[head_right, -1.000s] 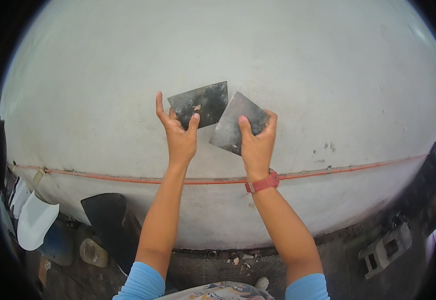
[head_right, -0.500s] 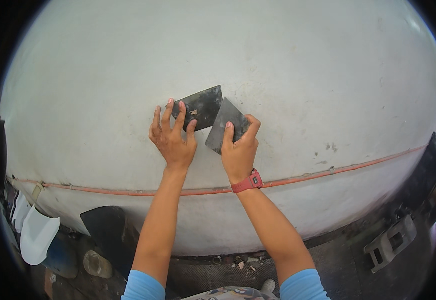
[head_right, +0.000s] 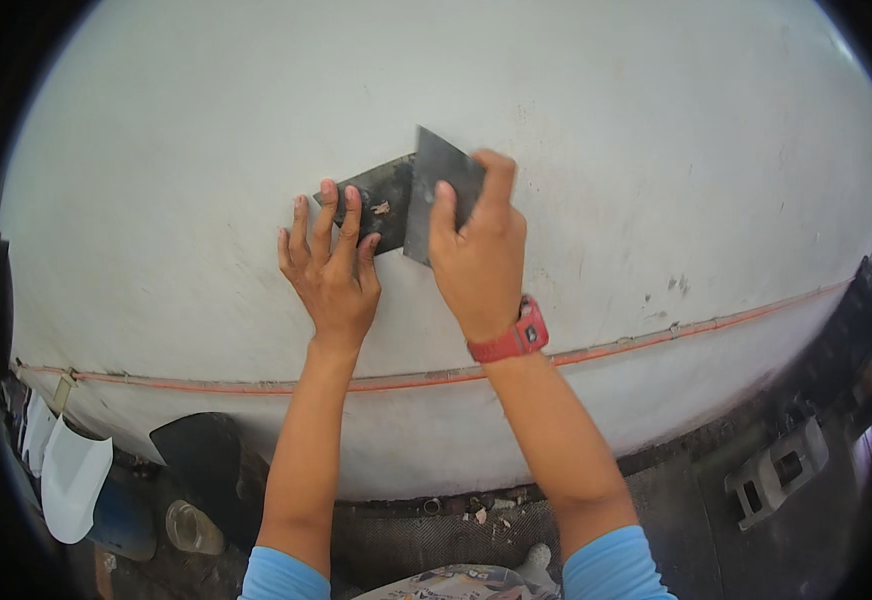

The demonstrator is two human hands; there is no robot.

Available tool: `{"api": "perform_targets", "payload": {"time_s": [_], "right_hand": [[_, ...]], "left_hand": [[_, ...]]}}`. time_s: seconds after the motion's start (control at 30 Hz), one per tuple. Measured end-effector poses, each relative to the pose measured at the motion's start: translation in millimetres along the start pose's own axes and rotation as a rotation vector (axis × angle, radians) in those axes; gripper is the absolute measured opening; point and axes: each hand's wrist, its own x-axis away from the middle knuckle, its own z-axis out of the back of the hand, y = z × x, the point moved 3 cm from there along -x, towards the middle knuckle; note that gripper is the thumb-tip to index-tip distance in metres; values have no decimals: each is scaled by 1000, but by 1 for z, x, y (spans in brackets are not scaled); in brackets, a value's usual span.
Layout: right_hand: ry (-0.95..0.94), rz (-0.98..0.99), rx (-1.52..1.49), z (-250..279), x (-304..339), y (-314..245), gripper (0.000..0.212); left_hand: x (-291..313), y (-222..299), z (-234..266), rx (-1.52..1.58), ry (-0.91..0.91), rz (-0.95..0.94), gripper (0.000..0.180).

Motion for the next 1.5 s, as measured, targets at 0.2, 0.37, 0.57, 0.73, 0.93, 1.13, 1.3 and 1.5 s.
{"api": "perform_targets", "payload": {"time_s": [0.2, 0.37, 0.57, 0.73, 0.93, 1.13, 1.3, 1.5], "right_hand": [[-93, 43, -66, 0, -12, 2, 32], [-162, 172, 6, 1, -14, 8, 33], [-327, 153, 37, -12, -6, 11, 34], [-365, 236, 5, -18, -22, -6, 32], [-546, 415, 113, -44, -16, -24, 28], [-621, 335, 161, -36, -35, -36, 30], [-736, 369, 181, -40, -42, -42, 30], [-795, 450, 272, -29, -40, -41, 29]], "left_hand": [[-2, 0, -5, 120, 90, 72, 62], [8, -4, -8, 124, 171, 118, 66], [11, -4, -10, 47, 116, 85, 69], [14, -12, 3, 25, 60, 58, 64], [15, -15, -9, 170, 150, 61, 65], [15, -21, -9, 250, 208, 46, 78], [15, -20, -9, 324, 229, 81, 84], [13, -22, -8, 323, 238, 104, 90]]}}
